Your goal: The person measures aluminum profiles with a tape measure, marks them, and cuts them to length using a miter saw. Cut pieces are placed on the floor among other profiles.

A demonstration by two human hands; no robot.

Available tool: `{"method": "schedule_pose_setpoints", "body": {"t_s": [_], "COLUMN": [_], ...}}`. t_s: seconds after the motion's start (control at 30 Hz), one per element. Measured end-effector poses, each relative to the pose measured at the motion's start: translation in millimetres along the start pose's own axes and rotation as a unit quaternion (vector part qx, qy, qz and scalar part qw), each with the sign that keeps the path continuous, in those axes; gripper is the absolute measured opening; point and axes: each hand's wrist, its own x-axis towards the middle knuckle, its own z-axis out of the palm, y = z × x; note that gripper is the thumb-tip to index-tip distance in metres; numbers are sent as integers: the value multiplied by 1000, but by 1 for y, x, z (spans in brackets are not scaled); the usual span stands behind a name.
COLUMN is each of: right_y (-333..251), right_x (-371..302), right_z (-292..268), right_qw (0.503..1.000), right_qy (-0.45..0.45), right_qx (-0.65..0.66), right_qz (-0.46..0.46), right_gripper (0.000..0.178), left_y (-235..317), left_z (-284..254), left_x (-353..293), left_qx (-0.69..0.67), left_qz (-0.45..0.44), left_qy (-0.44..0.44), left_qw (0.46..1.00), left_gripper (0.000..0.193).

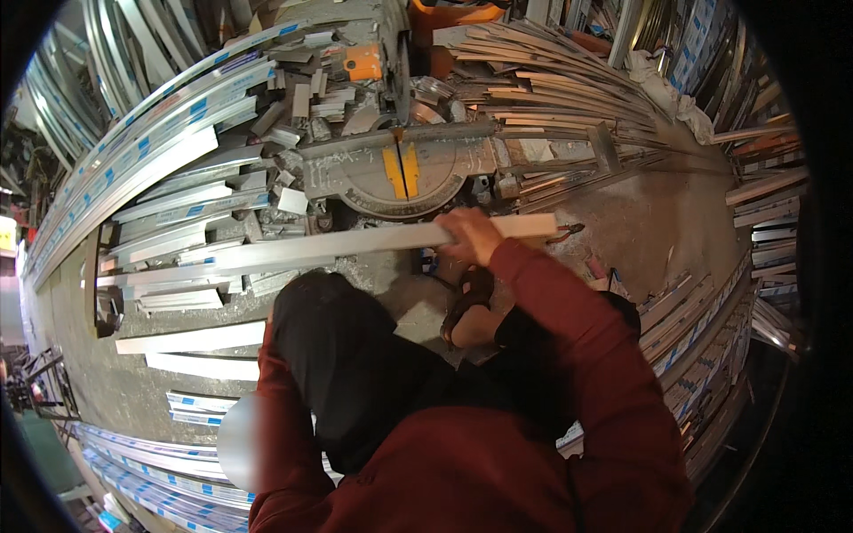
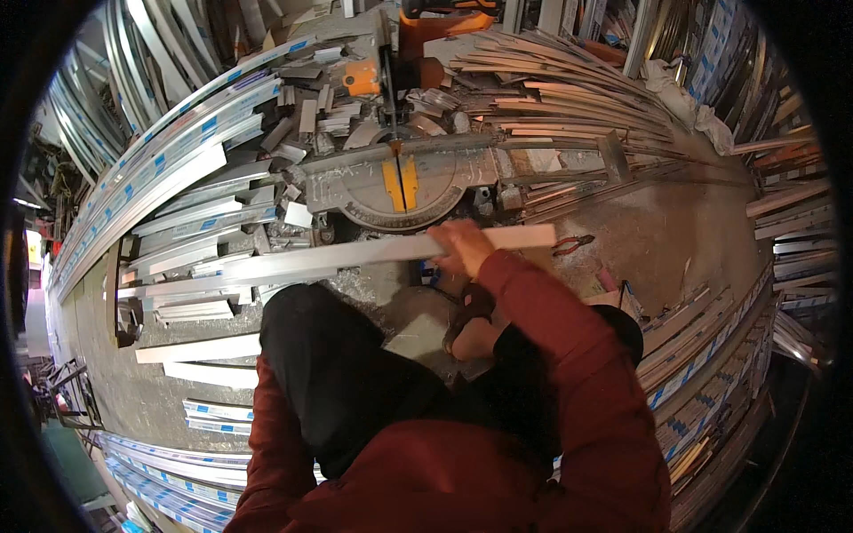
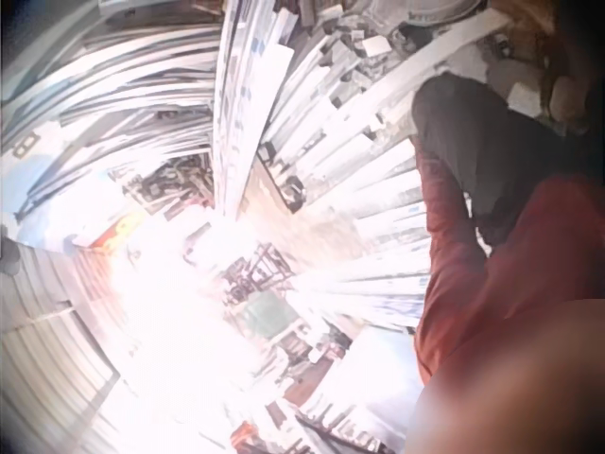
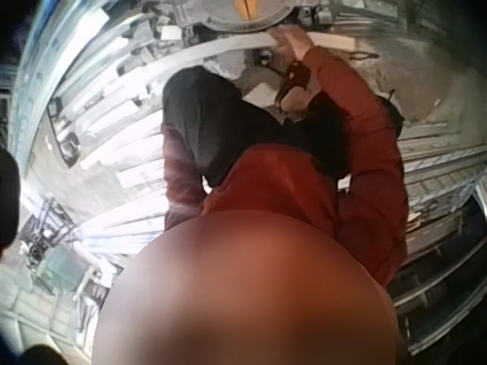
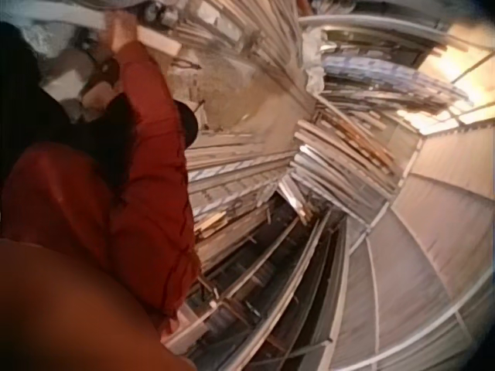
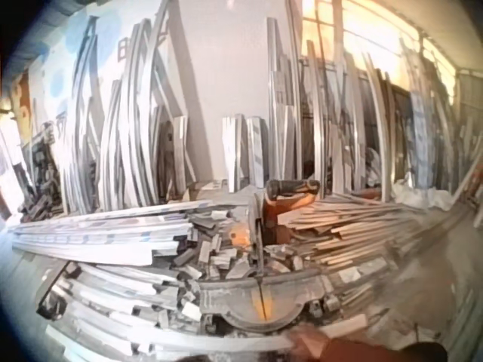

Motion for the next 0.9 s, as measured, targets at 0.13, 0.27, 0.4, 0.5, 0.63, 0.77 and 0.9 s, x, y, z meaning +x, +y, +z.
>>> {"method": "schedule_pose_setpoints", "body": {"t_s": [0.13,0.27,0.4,0.5,0.63,0.77,0.9], "right_y": [97,183,261,308,356,379,372], "right_x": [-22,-36,-26,-15,-14,-21,-22], "right_z": [-62,-93,-97,-96,-94,-91,-97], "right_qw": [995,978,945,924,907,885,862], "right_qy": [-38,-21,1,27,54,51,47], "right_qx": [-57,-39,-158,-166,-158,-148,-157], "right_qz": [69,202,286,344,386,438,479], "right_gripper": [40,53,57,55,58,61,69], "left_y": [-2,24,72,143,299,393,407], "left_z": [-46,-88,-117,-124,-61,105,327], "left_x": [-41,-82,-112,-134,-148,-136,-75], "left_qx": [59,118,207,324,188,188,331], "left_qz": [22,60,121,200,308,524,639], "left_qy": [132,264,365,376,-100,180,95], "left_qw": [989,955,900,845,927,811,688], "left_gripper": [34,34,35,36,41,50,52]}}
